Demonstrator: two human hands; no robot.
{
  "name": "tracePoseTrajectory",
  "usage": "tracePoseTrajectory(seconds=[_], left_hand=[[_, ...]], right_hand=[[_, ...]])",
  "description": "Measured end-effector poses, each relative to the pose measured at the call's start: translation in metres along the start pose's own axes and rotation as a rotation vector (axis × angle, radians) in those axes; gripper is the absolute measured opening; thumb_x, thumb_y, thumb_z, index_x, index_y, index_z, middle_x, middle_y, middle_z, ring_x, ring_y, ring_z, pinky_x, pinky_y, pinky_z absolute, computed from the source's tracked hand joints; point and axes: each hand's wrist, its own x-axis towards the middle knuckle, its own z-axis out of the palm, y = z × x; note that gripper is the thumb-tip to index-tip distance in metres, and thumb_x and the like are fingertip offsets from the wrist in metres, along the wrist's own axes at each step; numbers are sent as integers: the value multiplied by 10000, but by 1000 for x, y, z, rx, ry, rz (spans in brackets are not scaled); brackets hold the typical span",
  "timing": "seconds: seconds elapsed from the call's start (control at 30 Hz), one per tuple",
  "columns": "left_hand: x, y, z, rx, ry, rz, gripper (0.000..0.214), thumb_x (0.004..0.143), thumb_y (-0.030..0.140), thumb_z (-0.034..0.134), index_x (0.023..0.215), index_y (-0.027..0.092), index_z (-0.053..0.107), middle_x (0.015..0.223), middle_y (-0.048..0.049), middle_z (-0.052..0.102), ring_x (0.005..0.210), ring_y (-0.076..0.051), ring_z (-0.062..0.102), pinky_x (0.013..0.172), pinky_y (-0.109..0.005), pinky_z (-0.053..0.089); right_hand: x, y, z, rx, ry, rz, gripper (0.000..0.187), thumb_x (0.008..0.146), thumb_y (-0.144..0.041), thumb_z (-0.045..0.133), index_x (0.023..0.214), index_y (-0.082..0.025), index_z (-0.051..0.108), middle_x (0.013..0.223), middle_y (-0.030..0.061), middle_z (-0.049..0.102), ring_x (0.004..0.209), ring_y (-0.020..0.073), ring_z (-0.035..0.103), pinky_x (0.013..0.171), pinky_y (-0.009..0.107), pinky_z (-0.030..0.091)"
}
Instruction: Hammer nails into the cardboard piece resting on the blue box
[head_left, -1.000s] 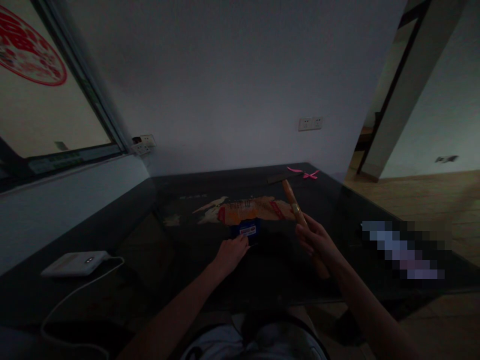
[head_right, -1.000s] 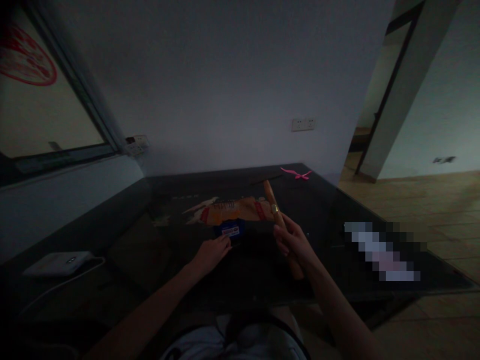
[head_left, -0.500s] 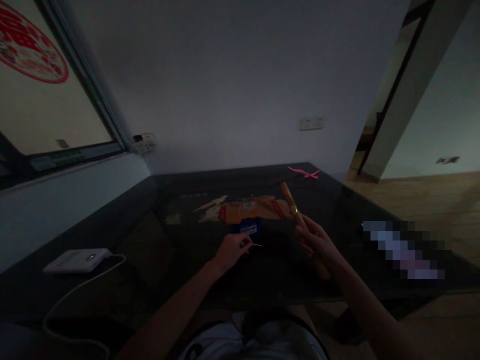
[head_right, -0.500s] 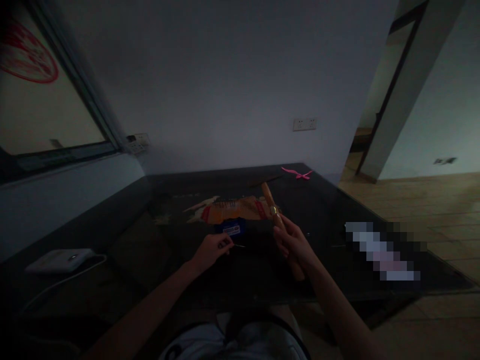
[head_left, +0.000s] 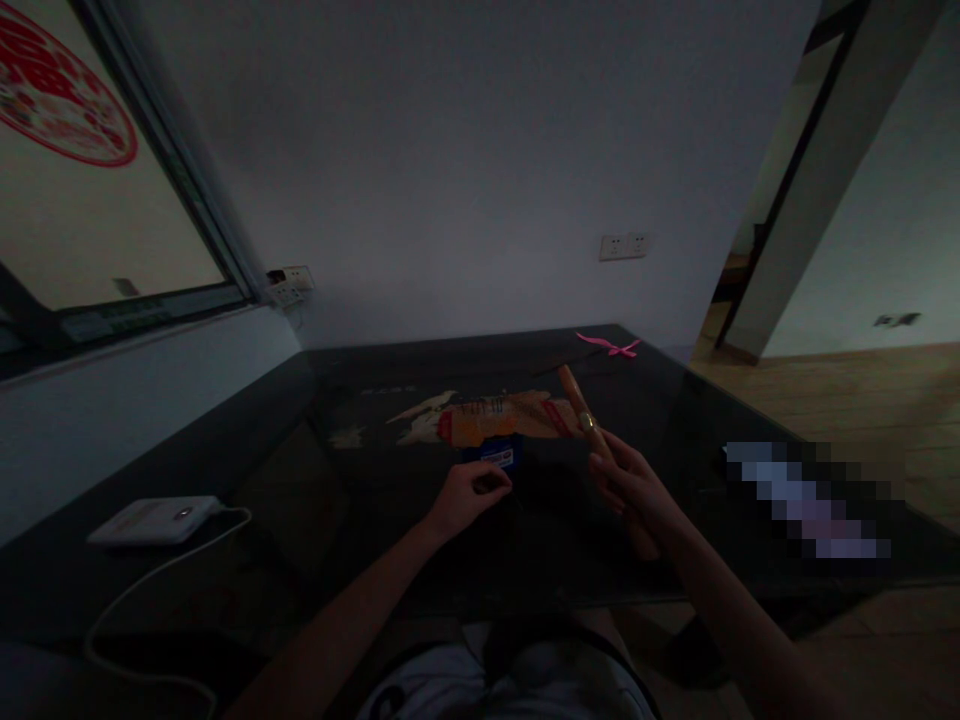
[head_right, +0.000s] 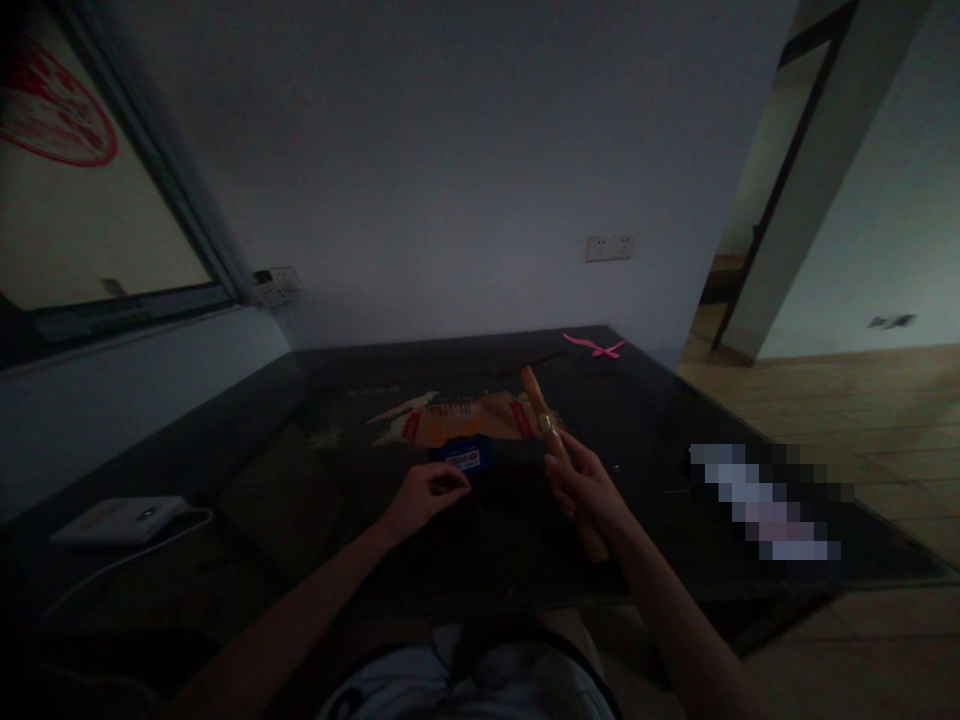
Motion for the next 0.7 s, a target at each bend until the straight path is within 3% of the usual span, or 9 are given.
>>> tracePoseTrajectory(seconds=[0.27,0.47,0.6,0.7], left_hand=[[-5,8,0,-294,-60,8,171,749,282,621,824,129,615,878,-77,633,790,-167,633,730,-291,516],[-4,40,-14,-444,-98,69,236,713,296,668,897,149,653,1089,-106,605,757,-165,652,750,-326,528],[21,60,-38,-318,39,159,168,700,300,679,743,139,659,1038,-91,634,865,-183,629,815,-337,504],[56,58,-54,-235,164,184,201,703,323,669,740,128,640,906,-79,664,867,-180,617,804,-320,498]], right_hand=[[-1,-2,2,-26,15,1,601,754,-374,631,1278,-200,393,543,-92,421,319,21,302,281,150,261],[1,0,0,-42,28,11,609,746,-369,638,1287,-218,402,537,-93,425,326,27,318,284,148,263],[5,-1,1,-54,22,-9,573,759,-358,628,1276,-223,421,528,-95,412,323,24,313,288,144,263],[8,-9,5,-39,16,-31,571,761,-369,623,1272,-217,422,530,-96,404,318,24,304,284,150,263]])
